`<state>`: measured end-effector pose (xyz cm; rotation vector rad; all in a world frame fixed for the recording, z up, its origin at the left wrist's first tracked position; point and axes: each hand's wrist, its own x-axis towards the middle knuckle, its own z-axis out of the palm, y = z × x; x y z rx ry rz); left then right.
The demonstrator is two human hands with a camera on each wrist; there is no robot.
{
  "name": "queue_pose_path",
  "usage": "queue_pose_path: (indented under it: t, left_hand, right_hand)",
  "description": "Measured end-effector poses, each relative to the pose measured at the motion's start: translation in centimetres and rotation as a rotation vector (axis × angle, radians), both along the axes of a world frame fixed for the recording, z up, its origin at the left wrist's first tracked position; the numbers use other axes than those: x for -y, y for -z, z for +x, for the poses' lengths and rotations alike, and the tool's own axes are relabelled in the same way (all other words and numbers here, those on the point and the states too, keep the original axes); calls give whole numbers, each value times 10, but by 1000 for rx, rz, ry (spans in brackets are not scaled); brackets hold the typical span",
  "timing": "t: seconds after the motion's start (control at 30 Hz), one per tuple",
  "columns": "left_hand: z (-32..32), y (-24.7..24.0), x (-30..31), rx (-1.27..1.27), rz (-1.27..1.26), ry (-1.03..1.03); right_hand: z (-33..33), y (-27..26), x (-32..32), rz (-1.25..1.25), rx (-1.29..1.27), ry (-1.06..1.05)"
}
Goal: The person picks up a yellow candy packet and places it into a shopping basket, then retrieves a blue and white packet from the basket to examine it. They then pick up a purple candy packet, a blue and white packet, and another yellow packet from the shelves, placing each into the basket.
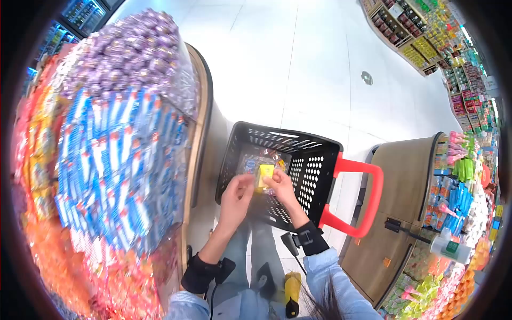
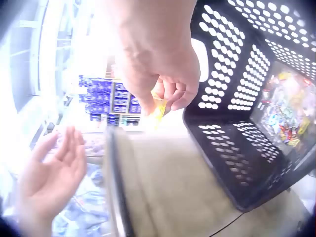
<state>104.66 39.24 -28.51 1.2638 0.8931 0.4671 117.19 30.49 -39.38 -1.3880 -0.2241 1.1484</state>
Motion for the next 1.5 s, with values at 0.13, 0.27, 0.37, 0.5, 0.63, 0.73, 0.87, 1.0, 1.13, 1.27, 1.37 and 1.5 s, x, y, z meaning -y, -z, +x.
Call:
queue_pose_path:
  t: [0.13,0.27,0.37,0.5,0.63,0.73,0.87,1.0,1.13,1.27,1.37,1.5]
  left_hand:
    - [-8,-78,7,47,39,31]
    - [-20,-129,23,195,-19,95]
    - [-31,-169,40,261,41,85]
    - [-50,-220,72,325,86,63]
    - [-68,-253,116,347,110,54]
    - [-78,-265,160,385,100,35]
    - [-89,-278,219,397,-3,27]
    - [-108,-283,265,434,-50,-32]
    - [-137,-290,296,458,-52,-141]
    - [-171,-297,314,499,-44,-197]
    - [-197,-300,323,505,-18,-245]
    - [-240,-303,332,511,5,-314]
  right_hand:
    - [-16,-138,15,47,129,-25]
    - [-40,-237,33,205,112,-38]
    - [-52,-282,53,301,220,-136]
    - [-66,-323,90,386,258,-218]
    - [-79,-361,139,449,212,-236]
    - [-88,-372,183,496,219,-206]
    - [-99,-388,241,518,231,-205]
    - [-111,-394,281,566,201,-274]
    - [-131,-397,297,597,183,-368]
    - [-154,-396,303,647,150,-449]
    - [-175,-399,303,670,134,-496]
    - [-213,-403,299,669,128,-560]
